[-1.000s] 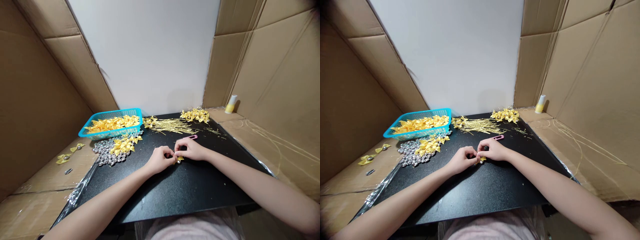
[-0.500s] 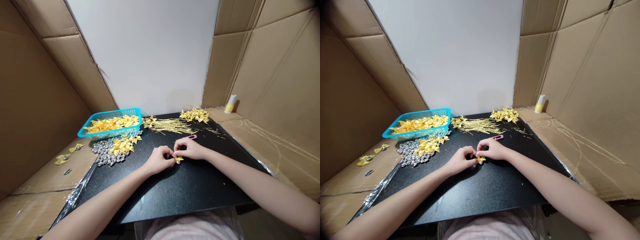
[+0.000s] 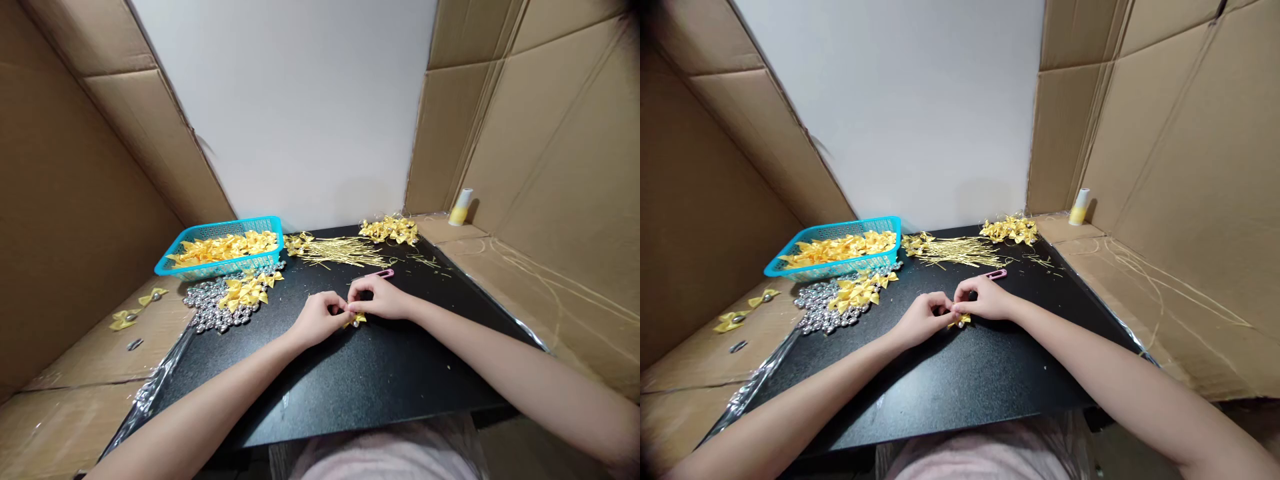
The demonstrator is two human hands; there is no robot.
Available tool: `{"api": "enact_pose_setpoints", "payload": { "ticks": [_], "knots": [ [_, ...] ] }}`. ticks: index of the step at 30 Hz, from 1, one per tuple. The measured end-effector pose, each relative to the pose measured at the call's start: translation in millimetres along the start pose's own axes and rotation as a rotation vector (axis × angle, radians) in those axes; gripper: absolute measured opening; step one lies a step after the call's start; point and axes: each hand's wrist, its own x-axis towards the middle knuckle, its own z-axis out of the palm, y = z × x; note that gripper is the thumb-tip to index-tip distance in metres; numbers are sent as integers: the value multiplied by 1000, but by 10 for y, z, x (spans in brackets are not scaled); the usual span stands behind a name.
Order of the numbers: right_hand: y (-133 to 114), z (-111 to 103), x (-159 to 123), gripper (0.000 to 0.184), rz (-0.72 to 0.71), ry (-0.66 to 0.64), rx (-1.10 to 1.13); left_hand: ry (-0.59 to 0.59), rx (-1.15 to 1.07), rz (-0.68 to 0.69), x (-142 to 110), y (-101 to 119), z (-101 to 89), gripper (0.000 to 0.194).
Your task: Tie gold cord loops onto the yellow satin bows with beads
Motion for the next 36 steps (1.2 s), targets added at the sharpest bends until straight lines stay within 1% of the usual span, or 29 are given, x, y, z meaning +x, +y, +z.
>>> {"api": "enact_pose_setpoints", "payload": {
  "ticks": [8,16,24,36],
  "knots": [
    [16,1,5,12,13,-10,15,-31,42,11,-1,-12,0,24],
    [33,7,14,12,17,16,52,-38,112,84,-3,-20,-2,22],
    [43,18,18,10,28,38,78,-40,131,89,3,-18,1,22],
    [60,15,35,15,58,76,136,-70,122,94,-7,19,-23,18]
  ]
}}
